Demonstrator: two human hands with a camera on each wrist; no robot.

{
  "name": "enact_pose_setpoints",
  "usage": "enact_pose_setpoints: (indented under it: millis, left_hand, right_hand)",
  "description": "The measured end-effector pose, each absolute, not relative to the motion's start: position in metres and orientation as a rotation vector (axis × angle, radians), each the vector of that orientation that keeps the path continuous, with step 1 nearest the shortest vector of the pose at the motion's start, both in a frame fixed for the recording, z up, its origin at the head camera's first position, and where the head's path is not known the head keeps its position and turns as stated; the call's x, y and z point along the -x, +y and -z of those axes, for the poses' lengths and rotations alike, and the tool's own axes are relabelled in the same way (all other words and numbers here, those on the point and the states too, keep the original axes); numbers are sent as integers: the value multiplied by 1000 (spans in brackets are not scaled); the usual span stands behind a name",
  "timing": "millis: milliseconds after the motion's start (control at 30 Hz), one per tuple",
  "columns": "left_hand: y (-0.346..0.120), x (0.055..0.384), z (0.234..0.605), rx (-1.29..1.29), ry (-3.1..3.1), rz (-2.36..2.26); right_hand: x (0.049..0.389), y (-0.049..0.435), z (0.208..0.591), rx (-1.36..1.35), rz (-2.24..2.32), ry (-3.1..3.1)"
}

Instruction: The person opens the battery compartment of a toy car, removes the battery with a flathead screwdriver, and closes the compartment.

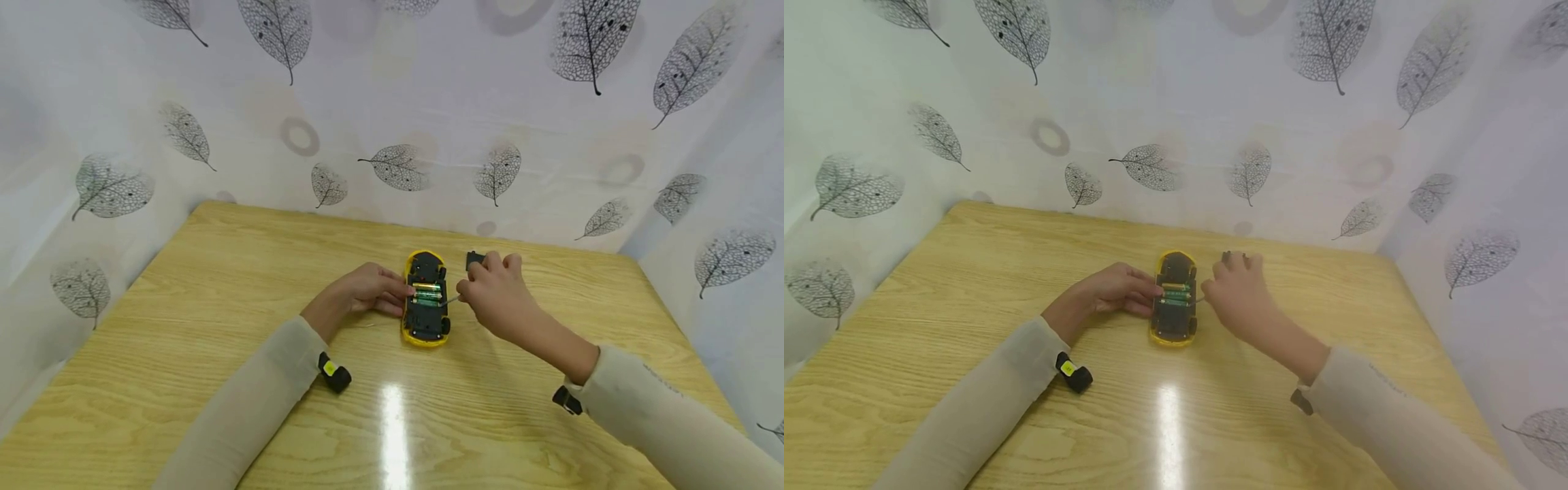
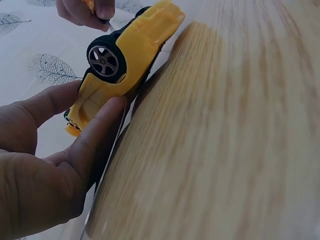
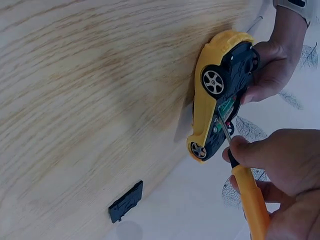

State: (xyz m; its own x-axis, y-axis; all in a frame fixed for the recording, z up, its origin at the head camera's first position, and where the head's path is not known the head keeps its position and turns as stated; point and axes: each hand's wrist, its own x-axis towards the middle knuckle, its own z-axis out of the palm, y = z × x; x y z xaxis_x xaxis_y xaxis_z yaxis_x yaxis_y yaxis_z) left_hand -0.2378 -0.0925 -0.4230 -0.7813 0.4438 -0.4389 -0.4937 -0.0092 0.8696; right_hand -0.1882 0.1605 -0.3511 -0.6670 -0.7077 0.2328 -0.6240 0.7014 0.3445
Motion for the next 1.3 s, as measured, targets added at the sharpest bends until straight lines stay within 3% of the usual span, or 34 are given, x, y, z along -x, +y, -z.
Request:
enact_pose_setpoints:
  millis: [267, 833, 1300]
  left_hand:
    - [-91, 236, 423, 57, 1632, -1872]
    - [-91, 234, 422, 82, 1652, -1875]
    - [-92, 234, 421, 90, 1645, -1866]
  right_hand:
    - [195, 159, 351, -1092, 359, -2504]
    - [201, 185, 370, -956, -350, -2794]
    - [206, 193, 380, -957, -514, -2773]
